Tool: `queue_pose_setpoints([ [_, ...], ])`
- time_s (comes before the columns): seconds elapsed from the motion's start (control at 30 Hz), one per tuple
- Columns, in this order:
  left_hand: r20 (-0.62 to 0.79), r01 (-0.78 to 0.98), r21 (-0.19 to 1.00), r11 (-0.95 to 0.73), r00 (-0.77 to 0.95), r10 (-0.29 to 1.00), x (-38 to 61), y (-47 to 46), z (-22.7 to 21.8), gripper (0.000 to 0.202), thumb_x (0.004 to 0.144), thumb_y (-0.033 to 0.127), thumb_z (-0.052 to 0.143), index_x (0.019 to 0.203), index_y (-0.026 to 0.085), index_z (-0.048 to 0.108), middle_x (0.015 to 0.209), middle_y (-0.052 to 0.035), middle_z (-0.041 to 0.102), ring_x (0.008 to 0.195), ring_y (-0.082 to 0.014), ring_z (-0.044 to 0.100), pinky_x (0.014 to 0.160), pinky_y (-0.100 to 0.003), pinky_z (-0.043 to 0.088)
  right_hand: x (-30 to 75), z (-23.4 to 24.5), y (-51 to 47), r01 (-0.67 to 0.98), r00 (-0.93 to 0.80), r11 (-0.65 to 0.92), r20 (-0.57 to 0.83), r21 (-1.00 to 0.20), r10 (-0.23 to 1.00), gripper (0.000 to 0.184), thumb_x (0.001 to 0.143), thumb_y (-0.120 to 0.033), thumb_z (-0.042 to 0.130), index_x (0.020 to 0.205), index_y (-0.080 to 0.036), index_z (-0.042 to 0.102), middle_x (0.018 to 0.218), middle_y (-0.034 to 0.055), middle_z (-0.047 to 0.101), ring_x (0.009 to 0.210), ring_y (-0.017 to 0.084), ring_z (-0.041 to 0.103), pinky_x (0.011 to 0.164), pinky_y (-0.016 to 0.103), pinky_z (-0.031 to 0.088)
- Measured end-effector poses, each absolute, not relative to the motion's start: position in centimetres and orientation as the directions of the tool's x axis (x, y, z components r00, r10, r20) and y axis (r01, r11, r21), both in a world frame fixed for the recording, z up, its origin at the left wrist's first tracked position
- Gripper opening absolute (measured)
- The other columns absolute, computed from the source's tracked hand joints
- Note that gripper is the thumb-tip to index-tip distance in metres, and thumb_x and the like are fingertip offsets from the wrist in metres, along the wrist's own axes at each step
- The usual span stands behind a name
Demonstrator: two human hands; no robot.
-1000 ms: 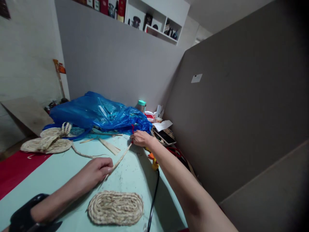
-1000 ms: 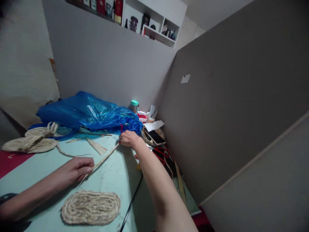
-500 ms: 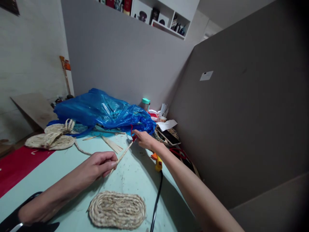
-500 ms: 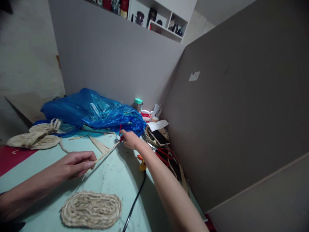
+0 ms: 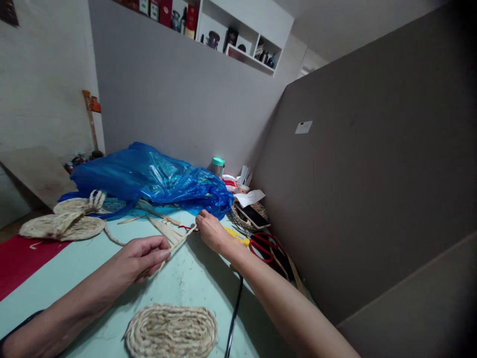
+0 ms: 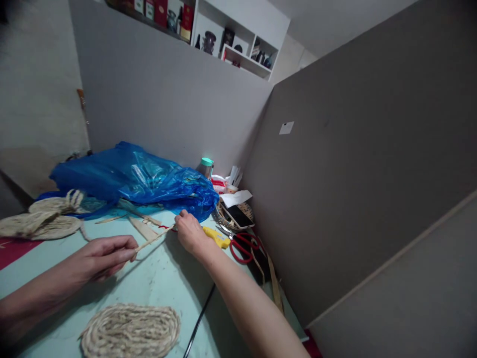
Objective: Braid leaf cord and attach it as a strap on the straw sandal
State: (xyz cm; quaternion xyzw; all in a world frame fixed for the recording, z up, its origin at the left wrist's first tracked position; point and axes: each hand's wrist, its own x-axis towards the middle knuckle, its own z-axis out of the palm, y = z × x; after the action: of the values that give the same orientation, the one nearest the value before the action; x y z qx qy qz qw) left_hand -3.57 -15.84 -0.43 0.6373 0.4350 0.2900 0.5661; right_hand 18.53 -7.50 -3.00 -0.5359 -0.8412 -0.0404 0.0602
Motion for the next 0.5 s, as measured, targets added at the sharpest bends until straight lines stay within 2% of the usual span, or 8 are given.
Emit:
queue_pose_setpoints([
  [0.13, -0.11, 0.198, 0.98, 0.017, 0.471, 0.875, -3.8, -15.8, -0.7, 0.045, 0.077, 0.062, 0.064, 0.072, 0.02, 0.047, 0.055, 0.0099, 0.034, 0.052, -0.0096, 0.022, 0.048, -0.024, 0.015, 17.9, -3.6, -7.5, 0.936, -0.333, 0.349, 0.198, -0.049, 0.922, 0.027, 0.096, -0.031, 0.061, 0.117, -0.015, 0.062, 0.117, 0.0081, 0.064, 0.098, 0.02, 0.065, 0.083, 0.039, 0.057],
  [0.23, -0.123, 0.201, 0.979, 0.027, 0.482, 0.867, -3.8, -15.8, -0.6, 0.044, 0.076, 0.061, 0.065, 0.072, 0.02, 0.047, 0.056, 0.0094, 0.036, 0.052, -0.0095, 0.024, 0.048, -0.024, 0.017, 17.8, -3.5, -7.7, 0.944, -0.312, 0.326, 0.198, -0.042, 0.929, 0.025, 0.096, -0.031, 0.06, 0.116, -0.016, 0.062, 0.116, 0.0079, 0.065, 0.098, 0.02, 0.065, 0.083, 0.039, 0.057],
  [0.33, -0.126, 0.209, 0.978, 0.026, 0.482, 0.867, -3.6, -15.6, -0.6, 0.042, 0.075, 0.059, 0.065, 0.071, 0.021, 0.047, 0.055, 0.0095, 0.037, 0.051, -0.0092, 0.025, 0.048, -0.024, 0.016, 18.1, -2.9, -8.2, 0.949, -0.313, 0.315, 0.181, 0.016, 0.932, 0.027, 0.096, -0.031, 0.06, 0.118, -0.015, 0.061, 0.115, 0.0078, 0.065, 0.096, 0.019, 0.066, 0.081, 0.038, 0.058],
  [0.5, -0.089, 0.204, 0.979, -0.017, 0.499, 0.862, -3.4, -15.3, -1.2, 0.039, 0.079, 0.056, 0.061, 0.07, 0.02, 0.049, 0.051, 0.0092, 0.037, 0.048, -0.0093, 0.024, 0.048, -0.025, 0.015, 18.7, -0.7, -8.0, 0.908, -0.399, 0.371, 0.128, 0.197, 0.908, 0.025, 0.096, -0.032, 0.06, 0.115, -0.016, 0.063, 0.113, 0.0075, 0.066, 0.096, 0.02, 0.066, 0.084, 0.04, 0.056],
])
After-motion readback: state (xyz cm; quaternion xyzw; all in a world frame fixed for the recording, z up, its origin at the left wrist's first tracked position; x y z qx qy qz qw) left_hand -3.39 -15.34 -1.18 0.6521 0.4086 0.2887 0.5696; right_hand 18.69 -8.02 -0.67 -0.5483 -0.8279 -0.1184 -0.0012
